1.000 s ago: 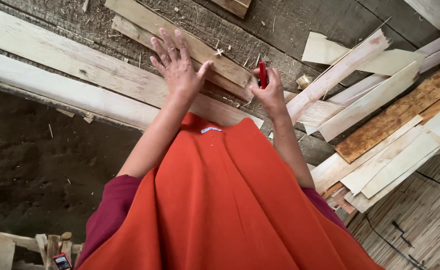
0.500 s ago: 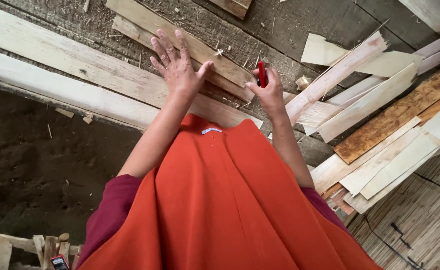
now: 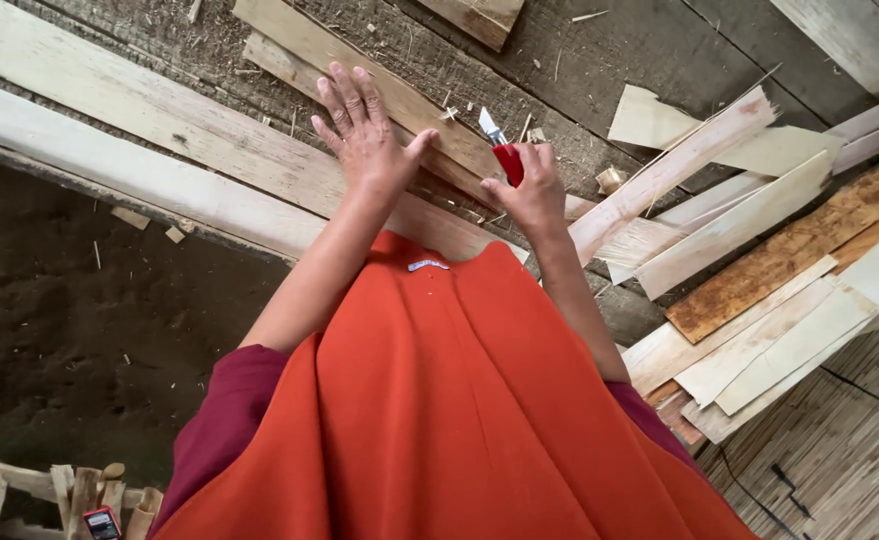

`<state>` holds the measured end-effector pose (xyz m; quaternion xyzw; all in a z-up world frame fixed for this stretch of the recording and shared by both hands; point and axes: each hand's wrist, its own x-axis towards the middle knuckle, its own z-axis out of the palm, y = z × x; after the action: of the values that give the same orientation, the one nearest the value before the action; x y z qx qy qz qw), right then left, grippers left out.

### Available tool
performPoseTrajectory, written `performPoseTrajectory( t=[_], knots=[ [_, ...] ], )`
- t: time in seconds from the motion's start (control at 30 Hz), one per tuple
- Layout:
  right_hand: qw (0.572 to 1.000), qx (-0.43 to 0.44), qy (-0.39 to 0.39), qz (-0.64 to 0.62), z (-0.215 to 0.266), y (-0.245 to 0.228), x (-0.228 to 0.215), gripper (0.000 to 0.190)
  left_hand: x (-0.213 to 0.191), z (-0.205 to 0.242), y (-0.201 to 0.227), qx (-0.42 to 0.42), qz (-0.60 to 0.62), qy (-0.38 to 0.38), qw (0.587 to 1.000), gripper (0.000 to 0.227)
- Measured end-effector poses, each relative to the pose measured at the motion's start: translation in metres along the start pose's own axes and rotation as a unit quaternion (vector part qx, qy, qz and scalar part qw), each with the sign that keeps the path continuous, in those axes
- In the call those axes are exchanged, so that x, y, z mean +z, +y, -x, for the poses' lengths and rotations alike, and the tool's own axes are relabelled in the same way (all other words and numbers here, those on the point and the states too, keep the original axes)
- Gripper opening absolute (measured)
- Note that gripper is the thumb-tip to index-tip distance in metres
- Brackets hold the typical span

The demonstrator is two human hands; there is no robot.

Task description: Trimming and sizing thin wooden planks using a utility knife in a workshop environment.

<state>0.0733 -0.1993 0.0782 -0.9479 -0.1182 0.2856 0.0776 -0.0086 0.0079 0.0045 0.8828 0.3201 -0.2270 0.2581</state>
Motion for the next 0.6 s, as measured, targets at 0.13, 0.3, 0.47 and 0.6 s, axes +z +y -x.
performPoseTrajectory(
  t=[0.13,0.3,0.47,0.6],
  knots=[
    [0.998,-0.044,0.034,0.036,-0.007,0.014,0.015,0.051,-0.001,0.001,0.000,0.006,0.003,0.012,1.000,0.145],
    [1.000,-0.006,-0.002,-0.028,-0.005,0.011,0.009,0.051,-0.021,0.006,0.008,-0.006,0.005,-0.031,0.999,0.138],
    [0.983,0.011,-0.021,-0.180,0.005,-0.002,-0.026,0.032,-0.016,0.004,0.006,0.008,0.008,-0.021,1.000,0.138],
    [0.963,0.047,0.009,-0.264,-0.005,0.016,-0.025,0.025,-0.027,0.007,0.009,0.004,0.000,-0.045,0.999,0.134]
  ],
)
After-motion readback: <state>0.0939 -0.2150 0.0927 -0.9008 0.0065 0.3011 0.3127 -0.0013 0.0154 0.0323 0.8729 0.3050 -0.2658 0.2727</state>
